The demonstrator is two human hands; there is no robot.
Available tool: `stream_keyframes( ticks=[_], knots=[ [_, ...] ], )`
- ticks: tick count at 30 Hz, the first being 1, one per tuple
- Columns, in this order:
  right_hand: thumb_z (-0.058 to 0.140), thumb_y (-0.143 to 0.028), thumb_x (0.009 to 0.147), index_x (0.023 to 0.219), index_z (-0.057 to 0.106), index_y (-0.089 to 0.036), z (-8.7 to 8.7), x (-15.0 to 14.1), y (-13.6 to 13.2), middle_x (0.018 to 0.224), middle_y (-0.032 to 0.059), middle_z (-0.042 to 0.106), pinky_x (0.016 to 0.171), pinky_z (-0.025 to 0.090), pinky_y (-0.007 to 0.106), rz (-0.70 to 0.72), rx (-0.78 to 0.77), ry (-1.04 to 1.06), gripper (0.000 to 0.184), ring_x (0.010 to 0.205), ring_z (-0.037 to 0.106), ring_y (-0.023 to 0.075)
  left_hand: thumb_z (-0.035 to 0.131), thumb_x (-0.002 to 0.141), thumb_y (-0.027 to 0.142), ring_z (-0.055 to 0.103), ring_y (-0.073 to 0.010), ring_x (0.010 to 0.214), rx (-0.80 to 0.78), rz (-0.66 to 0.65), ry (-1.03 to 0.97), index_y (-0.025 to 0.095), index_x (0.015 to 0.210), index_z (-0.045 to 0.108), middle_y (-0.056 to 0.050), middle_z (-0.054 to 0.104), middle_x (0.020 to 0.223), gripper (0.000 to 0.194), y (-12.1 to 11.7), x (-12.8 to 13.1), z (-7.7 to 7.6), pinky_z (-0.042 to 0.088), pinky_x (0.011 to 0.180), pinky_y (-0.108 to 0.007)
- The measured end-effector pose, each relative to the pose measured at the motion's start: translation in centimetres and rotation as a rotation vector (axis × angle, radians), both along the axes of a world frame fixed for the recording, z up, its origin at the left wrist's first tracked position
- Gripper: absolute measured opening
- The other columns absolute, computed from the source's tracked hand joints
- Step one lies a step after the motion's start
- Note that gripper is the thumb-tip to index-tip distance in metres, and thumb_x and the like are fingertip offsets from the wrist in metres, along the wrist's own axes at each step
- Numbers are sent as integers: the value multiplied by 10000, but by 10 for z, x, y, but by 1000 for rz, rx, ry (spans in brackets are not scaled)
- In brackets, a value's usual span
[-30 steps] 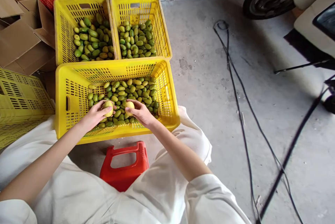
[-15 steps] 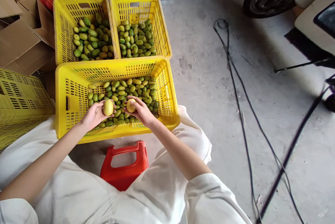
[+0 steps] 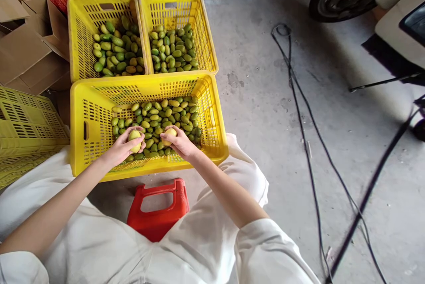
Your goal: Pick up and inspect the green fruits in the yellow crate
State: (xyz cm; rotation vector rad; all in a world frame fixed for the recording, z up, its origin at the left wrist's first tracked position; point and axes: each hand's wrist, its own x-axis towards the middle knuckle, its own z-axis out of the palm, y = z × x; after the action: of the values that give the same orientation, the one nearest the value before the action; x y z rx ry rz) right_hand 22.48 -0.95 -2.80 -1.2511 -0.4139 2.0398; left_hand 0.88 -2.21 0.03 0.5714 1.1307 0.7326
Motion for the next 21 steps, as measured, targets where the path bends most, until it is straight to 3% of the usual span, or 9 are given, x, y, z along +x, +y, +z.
stream_keyframes(
  ticks=[4, 9, 13, 16, 19, 21],
  knots=[
    [976, -414, 536, 849, 536, -223, 0, -2, -2, 746, -42, 638, 645, 498, 267, 37, 43, 47, 573, 681, 619, 126, 870, 700, 344, 595, -113, 561, 16, -29, 15, 167, 935, 590, 2, 616, 776, 405, 0, 0, -1, 418, 503, -242],
    [945, -528, 570, 773, 528, -219, 0, -2, -2, 630, -49, 595, 497, 392, 243, 86, 70, -27, 558, 522, 522, 100, 852, 705, 384, 533, -101, 475, 10, 17, 73, 192, 882, 543, 39, 584, 669, 404, 1, 0, -8, 385, 455, -230],
    [759, -687, 727, 753, 537, -224, -2, 0, 0, 575, -20, 562, 415, 333, 246, 126, 13, -48, 514, 466, 471, 114, 686, 837, 425, 569, -126, 518, -73, 115, 76, 186, 897, 552, 7, 606, 696, 281, 4, -2, -12, 435, 470, -249],
    [678, -638, 777, 820, 556, -228, -2, 3, 2, 657, 0, 600, 440, 429, 262, 130, -41, 53, 430, 532, 555, 152, 588, 860, 354, 671, -185, 692, -148, 164, 1, 178, 992, 583, -47, 672, 814, 220, 7, -4, -12, 559, 624, -318],
    [735, -498, 739, 943, 575, -238, 0, 4, 3, 833, 10, 669, 540, 552, 306, 124, -17, 168, 367, 693, 653, 193, 678, 799, 299, 697, -211, 833, -121, 138, -10, 189, 1077, 610, -67, 707, 917, 306, 7, -4, -10, 587, 734, -342],
    [783, -456, 725, 1010, 585, -242, 2, 3, 3, 884, 14, 688, 564, 566, 303, 136, 19, 166, 408, 738, 669, 196, 783, 738, 311, 691, -205, 854, -90, 109, 29, 197, 1090, 637, -61, 710, 934, 398, 5, -4, -9, 583, 746, -328]
  ],
)
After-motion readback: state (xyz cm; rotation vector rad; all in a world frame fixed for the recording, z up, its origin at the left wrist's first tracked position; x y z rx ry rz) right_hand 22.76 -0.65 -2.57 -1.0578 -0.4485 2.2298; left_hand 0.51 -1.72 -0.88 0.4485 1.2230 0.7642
